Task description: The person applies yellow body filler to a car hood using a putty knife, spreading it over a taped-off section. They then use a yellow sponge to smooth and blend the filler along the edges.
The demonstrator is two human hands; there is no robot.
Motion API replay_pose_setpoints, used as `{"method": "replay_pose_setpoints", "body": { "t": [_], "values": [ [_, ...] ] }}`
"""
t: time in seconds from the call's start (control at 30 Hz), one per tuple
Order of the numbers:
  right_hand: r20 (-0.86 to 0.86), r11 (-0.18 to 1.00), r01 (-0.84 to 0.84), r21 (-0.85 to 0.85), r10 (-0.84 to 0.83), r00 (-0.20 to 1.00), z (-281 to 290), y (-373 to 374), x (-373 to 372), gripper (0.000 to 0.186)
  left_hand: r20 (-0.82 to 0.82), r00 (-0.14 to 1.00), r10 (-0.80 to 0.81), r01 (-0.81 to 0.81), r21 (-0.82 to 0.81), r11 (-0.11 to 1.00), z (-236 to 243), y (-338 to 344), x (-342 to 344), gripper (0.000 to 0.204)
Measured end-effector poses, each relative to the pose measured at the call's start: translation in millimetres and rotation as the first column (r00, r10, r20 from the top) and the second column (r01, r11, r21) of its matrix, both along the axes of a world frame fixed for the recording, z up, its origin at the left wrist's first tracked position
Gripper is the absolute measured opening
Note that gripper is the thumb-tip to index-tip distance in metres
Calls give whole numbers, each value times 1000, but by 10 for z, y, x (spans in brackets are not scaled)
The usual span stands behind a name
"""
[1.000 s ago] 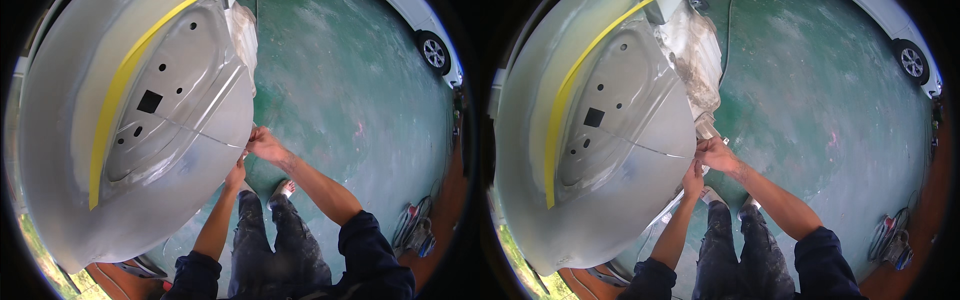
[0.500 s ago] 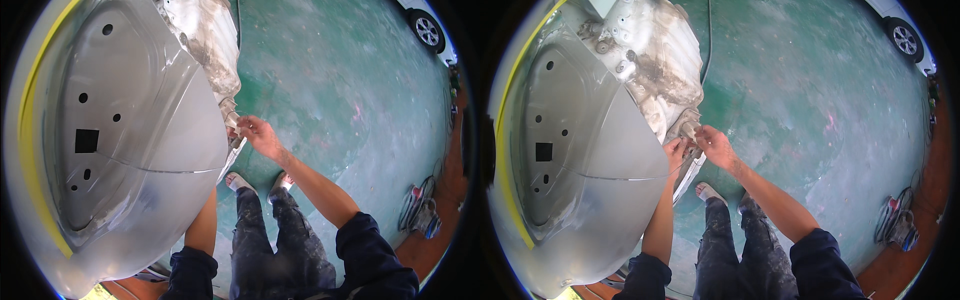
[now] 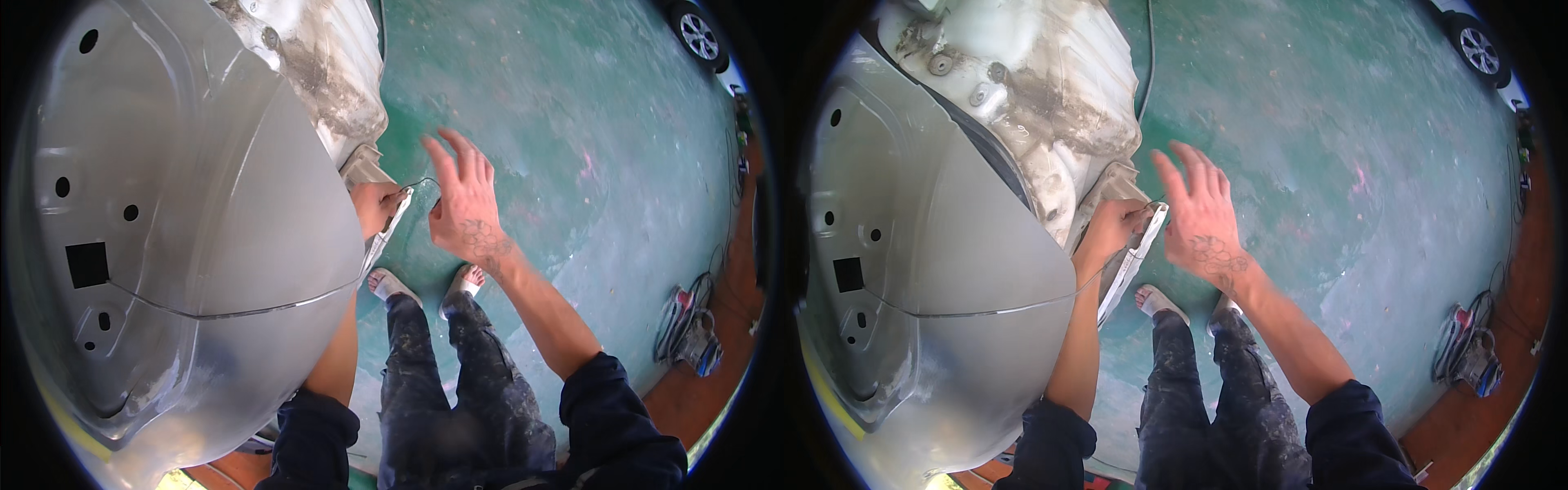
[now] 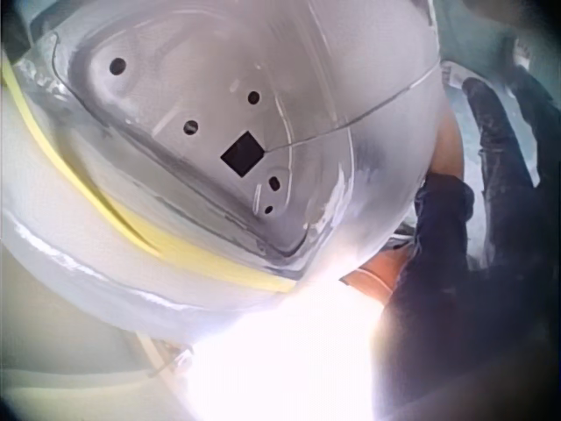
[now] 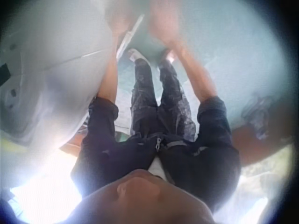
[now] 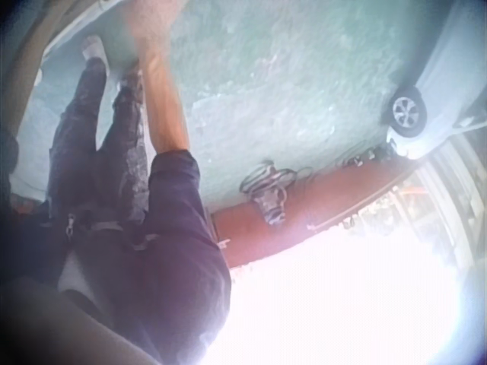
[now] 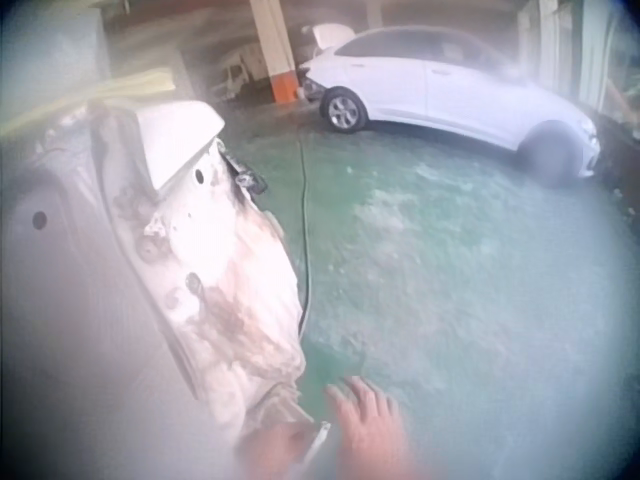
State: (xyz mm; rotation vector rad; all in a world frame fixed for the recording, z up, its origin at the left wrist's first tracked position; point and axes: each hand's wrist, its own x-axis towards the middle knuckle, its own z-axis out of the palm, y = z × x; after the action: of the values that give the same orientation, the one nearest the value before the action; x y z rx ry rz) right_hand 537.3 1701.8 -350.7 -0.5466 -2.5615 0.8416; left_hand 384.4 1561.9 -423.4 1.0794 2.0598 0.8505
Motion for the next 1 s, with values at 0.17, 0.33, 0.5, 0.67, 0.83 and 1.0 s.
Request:
{"method": "replay_pose_setpoints", "body": {
  "t": [0.17,0.33,0.5,0.67,0.83,1.0],
  "values": [
    [397,901,-406,-154,433,809,-8,138,-106,70,-151,975,-165,159,-51,986,-161,32,-85,17],
    [263,821,20,-570,160,952,-857,-27,-191,28,146,988,-42,48,-34,998,-79,152,2,15],
    [381,850,83,-520,144,913,-1267,-119,372,14,26,988,151,-150,-13,989,-162,-386,104,17],
    [421,856,181,-485,47,906,-1476,-426,776,12,-123,992,40,-36,30,999,-115,-750,477,27],
    [366,842,26,-539,206,908,-1259,-1439,1018,20,-121,983,141,-147,-35,989,-339,-917,507,26],
    [297,800,-89,-593,321,899,-855,-1695,633,19,72,938,339,-336,-47,941,-447,-1085,570,19]
  ]
}}
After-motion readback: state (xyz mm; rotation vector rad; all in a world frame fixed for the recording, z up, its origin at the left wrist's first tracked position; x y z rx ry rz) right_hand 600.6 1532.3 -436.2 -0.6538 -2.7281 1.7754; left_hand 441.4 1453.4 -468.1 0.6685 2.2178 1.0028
